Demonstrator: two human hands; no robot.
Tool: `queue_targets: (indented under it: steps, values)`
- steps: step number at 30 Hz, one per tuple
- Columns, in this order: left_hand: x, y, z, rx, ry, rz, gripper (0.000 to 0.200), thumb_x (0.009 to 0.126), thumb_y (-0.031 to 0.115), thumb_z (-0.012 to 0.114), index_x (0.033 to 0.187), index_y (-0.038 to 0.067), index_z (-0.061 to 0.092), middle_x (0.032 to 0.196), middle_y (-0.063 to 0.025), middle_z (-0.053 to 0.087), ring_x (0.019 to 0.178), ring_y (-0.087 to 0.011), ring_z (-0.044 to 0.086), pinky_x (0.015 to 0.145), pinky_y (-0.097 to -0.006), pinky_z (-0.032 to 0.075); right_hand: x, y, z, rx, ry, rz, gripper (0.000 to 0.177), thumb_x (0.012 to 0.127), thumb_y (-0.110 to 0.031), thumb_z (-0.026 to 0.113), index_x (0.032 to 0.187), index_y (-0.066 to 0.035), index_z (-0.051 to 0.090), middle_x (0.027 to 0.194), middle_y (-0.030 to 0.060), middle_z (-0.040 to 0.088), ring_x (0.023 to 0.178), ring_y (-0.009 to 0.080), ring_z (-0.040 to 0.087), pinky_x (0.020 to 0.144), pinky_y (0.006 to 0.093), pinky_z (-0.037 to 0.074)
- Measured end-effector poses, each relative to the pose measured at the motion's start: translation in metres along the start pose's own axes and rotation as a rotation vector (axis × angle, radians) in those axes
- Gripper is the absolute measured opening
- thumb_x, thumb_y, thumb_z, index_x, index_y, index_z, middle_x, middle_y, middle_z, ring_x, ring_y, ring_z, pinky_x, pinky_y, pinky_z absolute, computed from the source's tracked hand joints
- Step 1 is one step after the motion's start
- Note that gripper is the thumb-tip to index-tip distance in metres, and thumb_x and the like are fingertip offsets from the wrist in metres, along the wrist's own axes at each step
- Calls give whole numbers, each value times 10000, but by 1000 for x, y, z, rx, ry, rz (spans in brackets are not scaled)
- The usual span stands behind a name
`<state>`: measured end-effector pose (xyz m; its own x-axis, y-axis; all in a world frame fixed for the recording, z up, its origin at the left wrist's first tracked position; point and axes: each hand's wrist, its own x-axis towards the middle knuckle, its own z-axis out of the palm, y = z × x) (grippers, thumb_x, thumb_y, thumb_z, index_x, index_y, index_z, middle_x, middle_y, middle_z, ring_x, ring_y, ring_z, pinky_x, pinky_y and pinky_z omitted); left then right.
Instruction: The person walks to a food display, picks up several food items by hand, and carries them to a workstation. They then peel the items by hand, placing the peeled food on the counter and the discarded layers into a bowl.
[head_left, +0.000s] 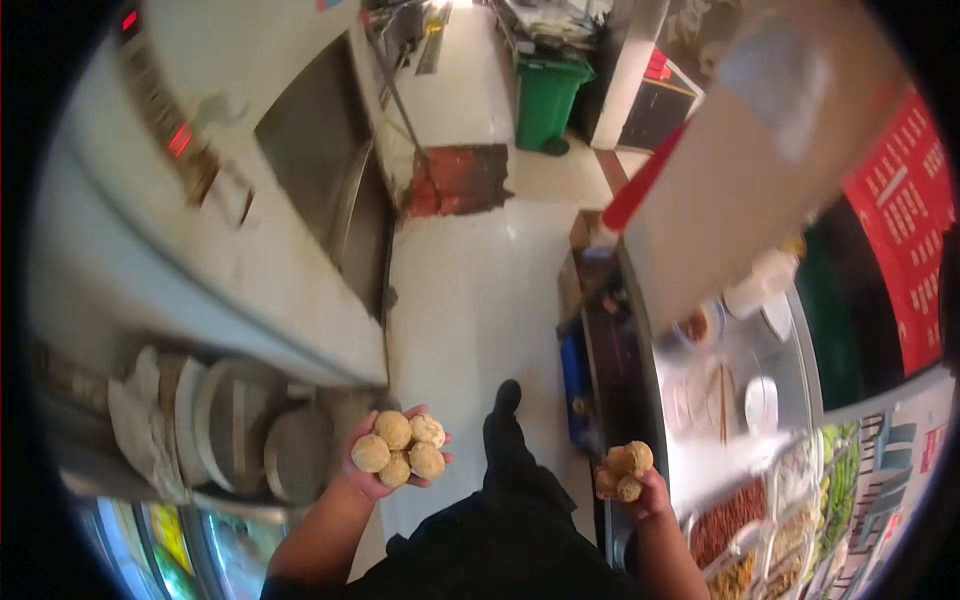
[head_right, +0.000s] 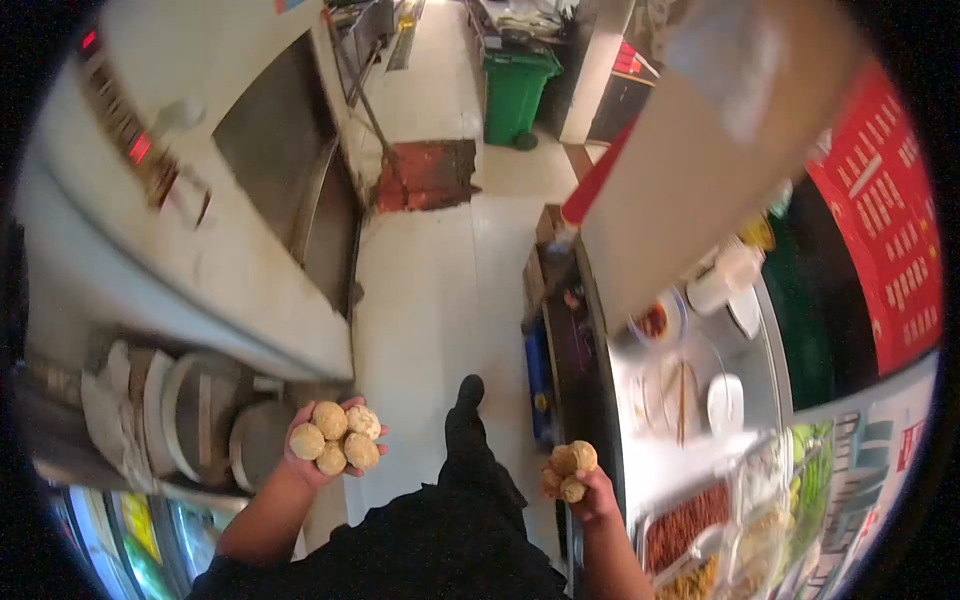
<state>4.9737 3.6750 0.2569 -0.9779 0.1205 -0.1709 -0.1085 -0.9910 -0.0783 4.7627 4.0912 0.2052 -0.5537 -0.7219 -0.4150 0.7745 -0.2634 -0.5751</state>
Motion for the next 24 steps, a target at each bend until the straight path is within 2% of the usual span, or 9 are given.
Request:
queue_targets:
  steps: [3,5,6,7,9,11,14,18,24]
  values:
    - [103,91,18,-53,-126,-6,695,957,516,486,1505,117,332,1500,-351,240,1360,-602,276,926,-736,447,150,-65,10,-2,-16,-19,608,774,-290,708,1294,-45,510,1180,178,611,1014,342,634,753,466,554]
    - [157,143,41,-58,-19,54,702,952,545,468,1497,119,350,1486,-363,274,1335,-608,315,892,-729,469,246,-104,39,-19,-65,6,589,795,-270,697,1295,-25,505,1172,173,613,1010,331,637,730,448,556]
    - [185,170,54,-63,54,119,711,946,573,451,1489,120,369,1473,-375,308,1310,-614,354,858,-721,491,302,-125,42,6,-199,29,595,803,-252,690,1311,-10,498,1196,177,613,1041,330,639,765,459,565]
    - [203,192,68,-19,80,127,695,945,575,459,1472,127,391,1460,-370,325,1306,-612,361,866,-719,487,334,-151,72,-23,-161,61,614,801,-248,692,1328,-7,488,1206,181,614,1050,329,638,797,469,566]
    - [254,249,93,-77,74,128,692,942,575,465,1465,127,395,1452,-369,334,1305,-610,364,874,-717,486,434,-201,126,-90,-146,71,634,798,-244,694,1344,-5,479,1217,184,614,1059,329,638,829,479,567]
    - [314,314,102,-58,66,126,683,933,562,488,1444,115,407,1434,-370,352,1292,-604,383,876,-712,495,537,-245,156,-48,-342,123,671,781,-234,707,1362,3,469,1239,197,612,1079,335,634,877,503,559]
    - [403,418,107,-54,84,145,683,931,544,497,1453,116,398,1433,-375,346,1281,-608,390,853,-719,503,682,-295,183,-124,-410,158,646,764,-244,716,1328,-28,489,1264,175,555,1170,340,568,849,495,546]
    - [545,561,141,-137,74,35,687,928,534,492,1470,124,383,1429,-387,343,1270,-616,396,826,-741,499,822,-361,203,58,-403,148,648,761,-278,731,1335,-86,501,1276,174,550,1204,381,535,906,524,516]
    - [748,783,199,-74,3,-44,690,929,522,502,1488,140,367,1473,-349,320,1325,-592,347,895,-733,471,993,-460,209,117,-105,60,594,797,-268,708,1340,-116,518,1307,191,540,1251,436,499,1015,557,449]
